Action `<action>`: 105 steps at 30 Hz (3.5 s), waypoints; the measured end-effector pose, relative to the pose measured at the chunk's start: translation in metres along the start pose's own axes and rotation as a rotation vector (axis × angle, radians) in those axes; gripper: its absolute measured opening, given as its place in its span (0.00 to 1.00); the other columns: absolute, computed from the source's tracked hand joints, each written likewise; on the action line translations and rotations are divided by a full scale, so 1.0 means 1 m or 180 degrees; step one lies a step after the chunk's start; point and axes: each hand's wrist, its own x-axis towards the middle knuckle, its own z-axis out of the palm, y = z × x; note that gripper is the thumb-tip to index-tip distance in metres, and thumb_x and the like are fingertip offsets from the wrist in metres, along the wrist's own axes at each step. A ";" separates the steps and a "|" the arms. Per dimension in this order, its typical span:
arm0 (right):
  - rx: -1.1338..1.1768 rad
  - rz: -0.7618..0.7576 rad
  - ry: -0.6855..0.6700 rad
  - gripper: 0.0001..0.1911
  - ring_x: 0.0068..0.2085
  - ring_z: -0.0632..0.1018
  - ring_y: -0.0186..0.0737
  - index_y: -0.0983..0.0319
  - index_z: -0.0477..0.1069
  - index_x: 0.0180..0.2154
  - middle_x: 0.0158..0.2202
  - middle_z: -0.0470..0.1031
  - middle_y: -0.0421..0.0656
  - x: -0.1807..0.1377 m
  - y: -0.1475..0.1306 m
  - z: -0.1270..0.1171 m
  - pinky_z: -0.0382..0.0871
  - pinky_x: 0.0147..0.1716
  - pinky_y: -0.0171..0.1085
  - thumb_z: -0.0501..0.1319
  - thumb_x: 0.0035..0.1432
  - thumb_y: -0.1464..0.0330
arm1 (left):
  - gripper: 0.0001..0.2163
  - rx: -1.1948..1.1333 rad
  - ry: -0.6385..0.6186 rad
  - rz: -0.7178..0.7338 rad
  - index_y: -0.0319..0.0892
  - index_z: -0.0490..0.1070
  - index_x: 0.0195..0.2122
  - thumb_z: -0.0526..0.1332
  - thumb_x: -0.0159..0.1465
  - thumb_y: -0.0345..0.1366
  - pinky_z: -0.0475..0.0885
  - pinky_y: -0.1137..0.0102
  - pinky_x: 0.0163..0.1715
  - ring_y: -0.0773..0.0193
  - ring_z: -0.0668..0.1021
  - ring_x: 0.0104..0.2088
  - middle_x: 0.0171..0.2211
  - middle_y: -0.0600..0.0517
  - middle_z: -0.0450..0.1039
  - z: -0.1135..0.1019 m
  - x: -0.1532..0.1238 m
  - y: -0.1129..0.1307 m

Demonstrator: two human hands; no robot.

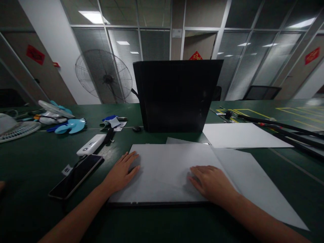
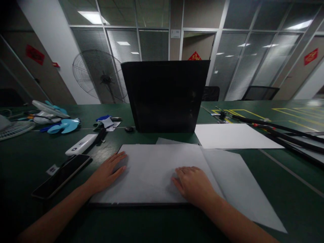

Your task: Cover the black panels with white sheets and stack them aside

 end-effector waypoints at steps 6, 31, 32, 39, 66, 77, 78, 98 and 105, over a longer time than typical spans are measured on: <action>0.0484 -0.0408 0.0339 0.32 0.66 0.68 0.50 0.62 0.63 0.68 0.67 0.62 0.49 -0.003 -0.013 0.002 0.66 0.64 0.51 0.51 0.71 0.53 | 0.32 -0.0019 0.0008 0.0018 0.41 0.60 0.69 0.48 0.72 0.57 0.56 0.44 0.68 0.42 0.56 0.72 0.72 0.44 0.55 0.004 0.001 -0.005; 0.1479 -0.1030 -0.0548 0.25 0.69 0.62 0.44 0.55 0.67 0.65 0.68 0.62 0.42 0.002 0.025 -0.014 0.52 0.71 0.51 0.57 0.68 0.60 | 0.34 -0.0856 0.0051 -0.0201 0.44 0.57 0.71 0.51 0.70 0.59 0.54 0.44 0.68 0.42 0.56 0.72 0.73 0.43 0.52 0.000 0.001 -0.014; 0.1522 -0.1057 -0.0574 0.25 0.69 0.61 0.43 0.54 0.68 0.65 0.68 0.62 0.41 0.001 0.028 -0.014 0.52 0.71 0.51 0.57 0.69 0.61 | 0.33 -0.0887 0.0076 -0.0200 0.44 0.57 0.71 0.51 0.70 0.58 0.55 0.44 0.68 0.42 0.56 0.72 0.73 0.43 0.52 0.000 0.001 -0.014; 0.1606 -0.1171 -0.0550 0.25 0.70 0.60 0.42 0.52 0.67 0.64 0.68 0.62 0.40 0.001 0.031 -0.012 0.49 0.71 0.55 0.57 0.68 0.66 | 0.34 -0.0390 0.0072 -0.0193 0.41 0.57 0.70 0.55 0.69 0.56 0.60 0.46 0.67 0.40 0.59 0.71 0.72 0.39 0.53 0.002 0.000 -0.009; -0.0106 0.1782 0.0572 0.35 0.64 0.68 0.61 0.64 0.65 0.65 0.65 0.64 0.59 0.011 0.205 0.050 0.61 0.60 0.63 0.48 0.69 0.48 | 0.35 -0.0079 -0.0025 0.0003 0.40 0.58 0.70 0.54 0.68 0.58 0.56 0.43 0.67 0.38 0.55 0.72 0.73 0.38 0.50 0.005 0.001 -0.008; -0.0337 0.2025 0.0814 0.25 0.45 0.79 0.52 0.61 0.80 0.44 0.44 0.79 0.55 0.008 0.189 0.030 0.70 0.44 0.47 0.46 0.71 0.59 | 0.34 -0.0027 0.0036 0.0117 0.42 0.58 0.70 0.55 0.69 0.56 0.57 0.41 0.66 0.38 0.56 0.71 0.73 0.38 0.50 0.006 0.001 -0.009; -0.0335 0.2095 0.0895 0.25 0.42 0.79 0.51 0.61 0.80 0.43 0.42 0.79 0.55 0.008 0.187 0.029 0.70 0.42 0.46 0.46 0.71 0.60 | 0.33 -0.0030 0.0061 0.0136 0.43 0.59 0.70 0.55 0.69 0.55 0.57 0.42 0.66 0.39 0.57 0.71 0.73 0.39 0.51 0.006 0.001 -0.010; 0.0716 0.0444 0.1634 0.22 0.31 0.77 0.37 0.61 0.70 0.37 0.33 0.77 0.44 0.000 0.024 0.010 0.66 0.32 0.36 0.48 0.73 0.53 | 0.35 -0.0034 -0.0128 -0.0015 0.38 0.57 0.71 0.54 0.69 0.55 0.53 0.43 0.68 0.39 0.51 0.73 0.74 0.37 0.45 0.001 -0.002 -0.004; 0.1879 -0.0257 -0.0034 0.18 0.51 0.77 0.41 0.53 0.72 0.54 0.54 0.76 0.42 -0.005 -0.030 -0.007 0.73 0.49 0.40 0.52 0.72 0.54 | 0.35 -0.0030 -0.0146 -0.0044 0.40 0.55 0.72 0.53 0.71 0.56 0.52 0.43 0.69 0.39 0.50 0.73 0.74 0.38 0.44 0.004 -0.002 -0.006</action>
